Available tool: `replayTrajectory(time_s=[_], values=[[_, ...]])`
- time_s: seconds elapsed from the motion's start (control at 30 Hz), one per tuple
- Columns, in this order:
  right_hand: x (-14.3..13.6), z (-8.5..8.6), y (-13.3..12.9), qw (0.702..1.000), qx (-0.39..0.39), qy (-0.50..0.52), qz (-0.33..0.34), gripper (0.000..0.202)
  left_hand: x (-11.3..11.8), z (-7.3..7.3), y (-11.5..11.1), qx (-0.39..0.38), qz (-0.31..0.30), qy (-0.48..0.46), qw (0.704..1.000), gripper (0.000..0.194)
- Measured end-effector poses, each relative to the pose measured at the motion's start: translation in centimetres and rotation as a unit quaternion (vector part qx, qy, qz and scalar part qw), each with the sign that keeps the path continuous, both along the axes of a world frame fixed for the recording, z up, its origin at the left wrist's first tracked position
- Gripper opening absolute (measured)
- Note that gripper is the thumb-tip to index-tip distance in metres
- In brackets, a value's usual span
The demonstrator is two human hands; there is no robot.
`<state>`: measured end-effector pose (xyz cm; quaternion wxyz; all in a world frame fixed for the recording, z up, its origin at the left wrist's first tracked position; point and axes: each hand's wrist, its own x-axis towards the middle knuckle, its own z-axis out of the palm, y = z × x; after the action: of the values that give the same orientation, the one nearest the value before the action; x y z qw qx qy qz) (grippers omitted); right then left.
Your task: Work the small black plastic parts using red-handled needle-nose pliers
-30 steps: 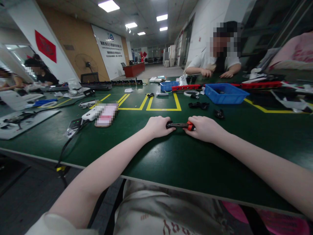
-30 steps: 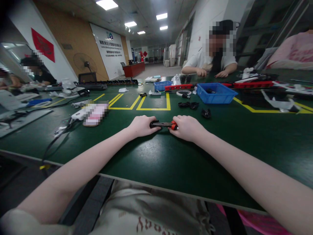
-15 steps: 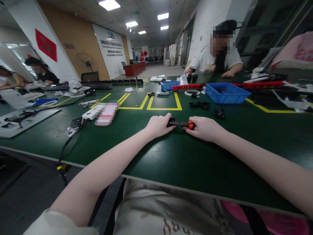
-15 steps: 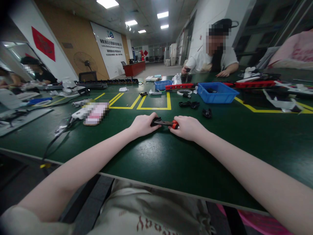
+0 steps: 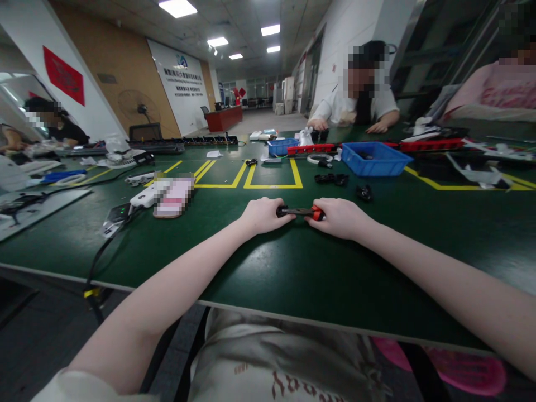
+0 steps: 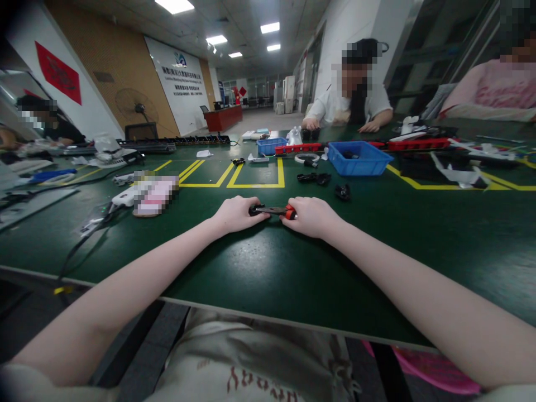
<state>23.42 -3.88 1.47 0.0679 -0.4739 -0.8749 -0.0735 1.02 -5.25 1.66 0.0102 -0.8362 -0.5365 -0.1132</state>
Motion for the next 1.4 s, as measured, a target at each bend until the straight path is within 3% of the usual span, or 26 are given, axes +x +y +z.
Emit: replayTrajectory(time_s=[0.6,1.13,1.4], values=[[-0.09,0.14,-0.16,1.0,-0.006,-0.009,-0.009,0.033,0.02,-0.53,-0.08,0.073,-0.01,-0.008,0.997,0.037],[-0.22,0.33,-0.25,1.0,-0.01,-0.022,-0.008,0.031,-0.16,-0.5,0.09,0.031,-0.013,-0.014,0.999,0.039],[-0.12,0.32,-0.26,1.0,-0.014,-0.015,-0.009,0.031,-0.52,-0.87,0.46,0.076,-0.063,-0.029,0.995,0.036]])
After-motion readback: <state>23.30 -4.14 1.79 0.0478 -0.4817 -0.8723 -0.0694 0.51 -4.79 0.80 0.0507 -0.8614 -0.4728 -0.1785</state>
